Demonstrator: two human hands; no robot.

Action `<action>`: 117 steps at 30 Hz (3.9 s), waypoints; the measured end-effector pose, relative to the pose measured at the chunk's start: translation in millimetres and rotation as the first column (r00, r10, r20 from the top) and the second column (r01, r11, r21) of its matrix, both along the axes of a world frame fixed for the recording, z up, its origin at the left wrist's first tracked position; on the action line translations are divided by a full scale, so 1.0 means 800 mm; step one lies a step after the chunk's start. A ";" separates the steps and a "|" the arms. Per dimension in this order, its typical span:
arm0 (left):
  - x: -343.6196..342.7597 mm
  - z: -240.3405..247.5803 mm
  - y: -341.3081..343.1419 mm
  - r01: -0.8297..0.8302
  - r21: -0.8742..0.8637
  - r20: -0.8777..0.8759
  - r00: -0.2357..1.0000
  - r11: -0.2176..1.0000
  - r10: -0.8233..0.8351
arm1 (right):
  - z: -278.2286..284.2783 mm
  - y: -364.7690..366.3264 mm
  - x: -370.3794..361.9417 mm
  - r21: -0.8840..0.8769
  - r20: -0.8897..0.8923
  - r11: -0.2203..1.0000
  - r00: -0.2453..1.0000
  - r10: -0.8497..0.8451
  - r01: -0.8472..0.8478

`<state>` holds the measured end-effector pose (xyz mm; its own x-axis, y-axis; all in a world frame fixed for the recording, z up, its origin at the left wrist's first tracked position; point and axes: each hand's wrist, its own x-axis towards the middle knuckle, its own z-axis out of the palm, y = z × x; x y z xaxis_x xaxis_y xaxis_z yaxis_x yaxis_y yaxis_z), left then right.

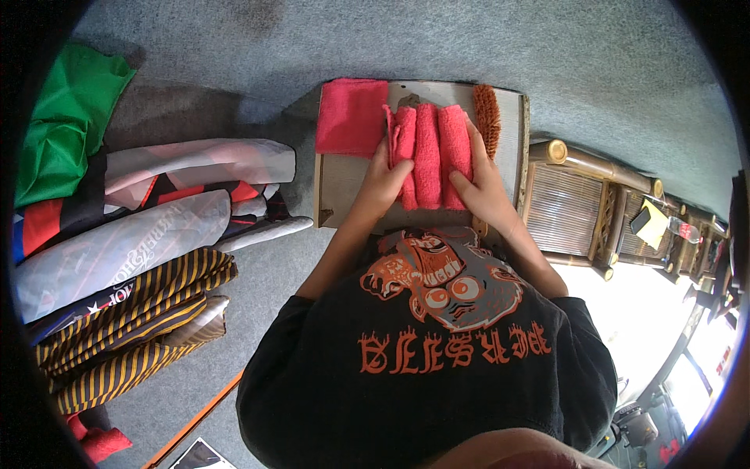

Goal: The person brushes a pink towel with a wooden brush and folds it, then repeats the process for another pink towel, stacking them together.

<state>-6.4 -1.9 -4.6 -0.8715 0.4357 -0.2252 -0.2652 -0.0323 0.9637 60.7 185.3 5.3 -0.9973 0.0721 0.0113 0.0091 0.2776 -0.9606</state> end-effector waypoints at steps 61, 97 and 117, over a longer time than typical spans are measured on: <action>-0.146 -0.017 -0.138 -0.133 -0.098 0.098 0.985 0.986 0.142 | 0.017 0.004 -0.006 0.058 0.092 0.998 0.995 -0.039 0.034; -0.115 -0.027 -0.036 -0.558 -0.776 -0.624 0.612 0.294 -0.486 | 0.015 0.006 -0.005 0.078 0.085 0.997 0.996 -0.028 0.022; -0.015 -0.021 -0.023 -0.181 -0.663 -0.650 0.621 0.727 -0.438 | 0.009 0.002 -0.006 0.067 0.032 0.997 0.998 -0.046 0.044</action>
<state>-18.0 -20.0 -21.3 -0.7916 0.5793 0.1943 0.5764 0.6024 0.5522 55.9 186.7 12.1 -0.9930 0.1168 -0.0155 0.0546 0.3396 -0.9390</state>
